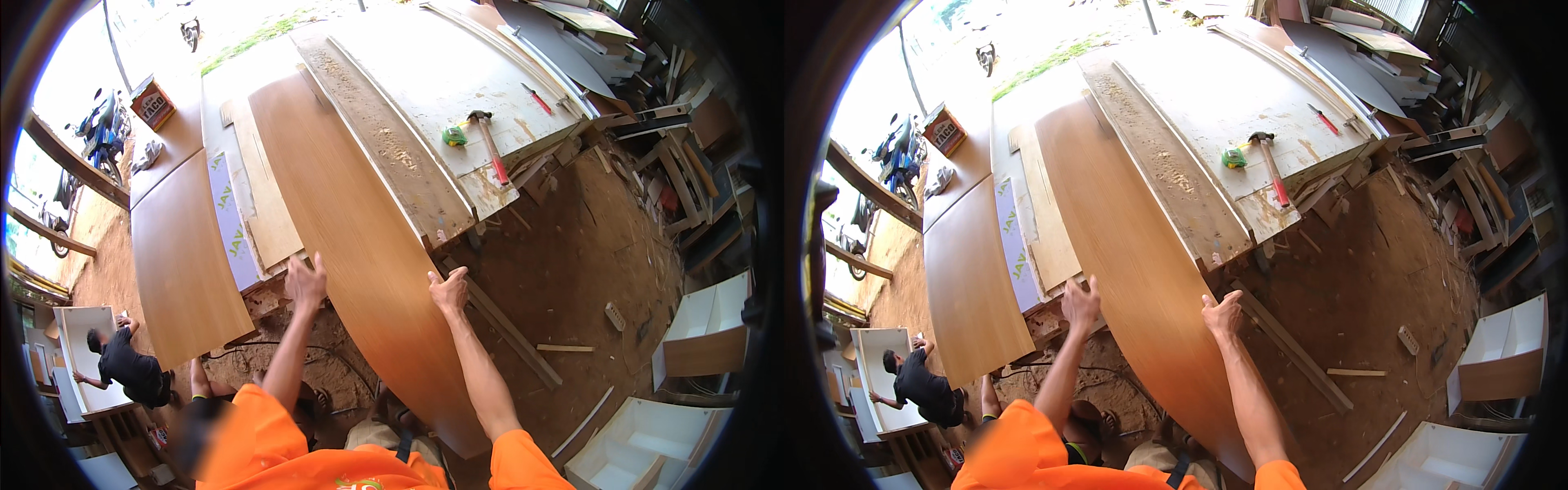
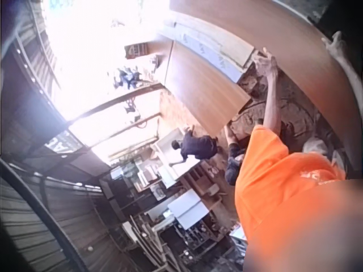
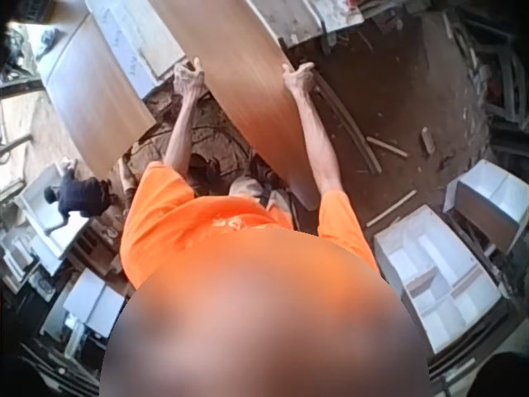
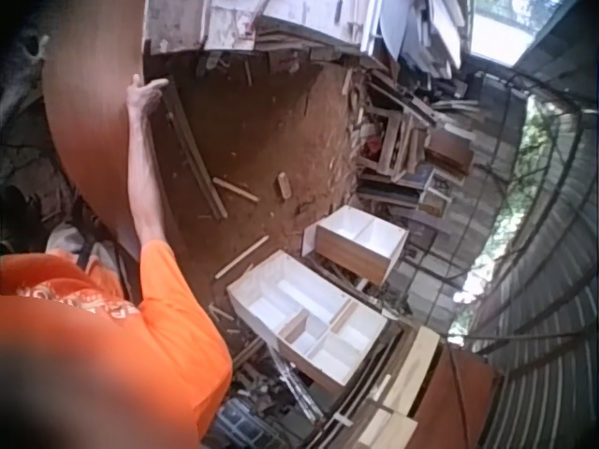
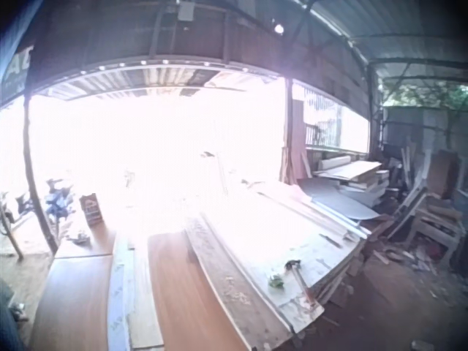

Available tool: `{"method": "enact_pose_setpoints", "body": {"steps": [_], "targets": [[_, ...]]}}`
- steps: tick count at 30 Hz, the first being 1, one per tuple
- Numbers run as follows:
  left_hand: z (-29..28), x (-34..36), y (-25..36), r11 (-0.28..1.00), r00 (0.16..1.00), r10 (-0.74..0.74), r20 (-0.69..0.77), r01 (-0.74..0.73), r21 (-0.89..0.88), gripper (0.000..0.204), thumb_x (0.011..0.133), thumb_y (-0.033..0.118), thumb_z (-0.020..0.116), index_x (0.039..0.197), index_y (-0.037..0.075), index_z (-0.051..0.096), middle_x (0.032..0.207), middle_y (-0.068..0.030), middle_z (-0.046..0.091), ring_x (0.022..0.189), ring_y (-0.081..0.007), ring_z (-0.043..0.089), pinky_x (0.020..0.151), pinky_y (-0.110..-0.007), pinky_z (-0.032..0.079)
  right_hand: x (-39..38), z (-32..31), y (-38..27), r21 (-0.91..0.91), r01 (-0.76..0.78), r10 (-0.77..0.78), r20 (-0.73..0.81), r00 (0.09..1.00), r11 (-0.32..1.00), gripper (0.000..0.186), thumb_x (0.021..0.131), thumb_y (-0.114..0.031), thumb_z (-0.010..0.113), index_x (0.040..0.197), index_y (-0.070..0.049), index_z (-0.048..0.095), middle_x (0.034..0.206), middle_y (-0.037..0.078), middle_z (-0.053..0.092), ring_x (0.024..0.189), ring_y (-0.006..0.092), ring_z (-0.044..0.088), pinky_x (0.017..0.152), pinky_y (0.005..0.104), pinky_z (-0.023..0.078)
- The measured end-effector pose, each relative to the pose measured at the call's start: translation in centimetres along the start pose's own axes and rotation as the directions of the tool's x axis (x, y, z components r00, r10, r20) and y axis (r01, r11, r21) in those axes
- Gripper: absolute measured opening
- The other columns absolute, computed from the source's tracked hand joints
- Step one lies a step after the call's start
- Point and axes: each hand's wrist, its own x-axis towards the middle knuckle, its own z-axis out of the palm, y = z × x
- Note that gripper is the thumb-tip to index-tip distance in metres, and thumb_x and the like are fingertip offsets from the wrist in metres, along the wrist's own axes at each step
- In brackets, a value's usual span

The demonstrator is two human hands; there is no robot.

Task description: The person measures a white cabinet frame with a tape measure, then carries a large wood panel to a table saw. They position the panel and push it through the saw blade to cut it, with another person assisting nearby.

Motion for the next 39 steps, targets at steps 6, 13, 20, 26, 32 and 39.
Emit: {"method": "enact_pose_setpoints", "body": {"steps": [6, 13, 20, 26, 32, 39], "targets": [[5.8, -29.7, -4.9, 0.386, 0.582, -0.135, 0.802, 0.776, -0.499, 0.077, 0.092, 0.046, 0.08, 0.144, -0.001, 0.047, 0.143, -0.0169, 0.058, 0.128, -0.0252, 0.057, 0.102, -0.04, 0.048, 0.3, 0.3, 0.6, 0.026, 0.011, -0.011, 0.027, 1.0, 1.0, 0.061, 0.088, -0.04, 0.08, 0.114, 0.001, 0.044, 0.097, 0.032, 0.07, 0.094, 0.0496, 0.07, 0.083, 0.0561, 0.054], [11.0, -29.7, -5.0, 0.508, 0.912, -0.183, 0.367, 0.408, -0.759, 0.034, 0.097, 0.021, 0.077, 0.116, -0.006, 0.067, 0.108, -0.0144, 0.076, 0.096, -0.0206, 0.071, 0.085, -0.034, 0.056, 0.7, 0.1, 0.8, 0.011, 0.036, -0.037, 0.076, 0.996, 0.999, 0.068, 0.088, -0.049, 0.078, 0.118, 0.003, 0.045, 0.102, 0.032, 0.07, 0.098, 0.0468, 0.071, 0.086, 0.0545, 0.056], [11.0, -23.1, -4.4, 0.603, 0.895, -0.251, 0.368, 0.442, -0.664, 0.037, 0.097, 0.023, 0.077, 0.117, -0.007, 0.066, 0.108, -0.0162, 0.075, 0.093, -0.0222, 0.071, 0.08, -0.036, 0.058, -4.1, -1.4, 11.0, 0.103, 0.145, -0.155, 0.097, 0.983, 0.984, 0.08, 0.086, -0.052, 0.08, 0.137, 0.001, 0.049, 0.135, 0.027, 0.058, 0.121, 0.0427, 0.061, 0.099, 0.0505, 0.051], [11.5, -12.9, -5.2, 0.547, 0.888, -0.241, 0.391, 0.457, -0.701, 0.032, 0.096, 0.02, 0.078, 0.113, -0.006, 0.069, 0.101, -0.0138, 0.075, 0.086, -0.0216, 0.072, 0.072, -0.038, 0.059, -12.4, -4.6, 22.5, 0.284, 0.08, -0.119, 0.124, 0.985, 0.956, 0.061, 0.09, -0.052, 0.075, 0.116, 0.003, 0.068, 0.112, 0.023, 0.071, 0.106, 0.0403, 0.069, 0.09, 0.0488, 0.054], [9.9, -3.2, -3.9, 0.569, 0.909, -0.199, 0.366, 0.411, -0.712, 0.04, 0.095, 0.025, 0.08, 0.115, -0.009, 0.07, 0.101, -0.0164, 0.075, 0.083, -0.0244, 0.073, 0.071, -0.04, 0.06, -9.6, -3.9, 19.4, 0.014, 0.122, -0.123, 0.143, 0.982, 0.992, 0.061, 0.089, -0.054, 0.075, 0.089, 0.007, 0.072, 0.083, 0.031, 0.07, 0.085, 0.0489, 0.071, 0.073, 0.0523, 0.054], [7.3, -8.1, -5.4, 0.816, 0.946, -0.256, 0.2, 0.323, -0.48, 0.093, 0.082, 0.056, 0.085, 0.136, -0.009, 0.044, 0.129, -0.026, 0.06, 0.119, -0.0318, 0.063, 0.096, -0.044, 0.056, -7.6, -2.2, 15.4, -0.084, 0.004, 0.003, 0.082, 0.997, 0.996, 0.069, 0.086, -0.058, 0.078, 0.112, 0.006, 0.074, 0.106, 0.032, 0.073, 0.105, 0.0477, 0.07, 0.089, 0.0515, 0.056]]}}
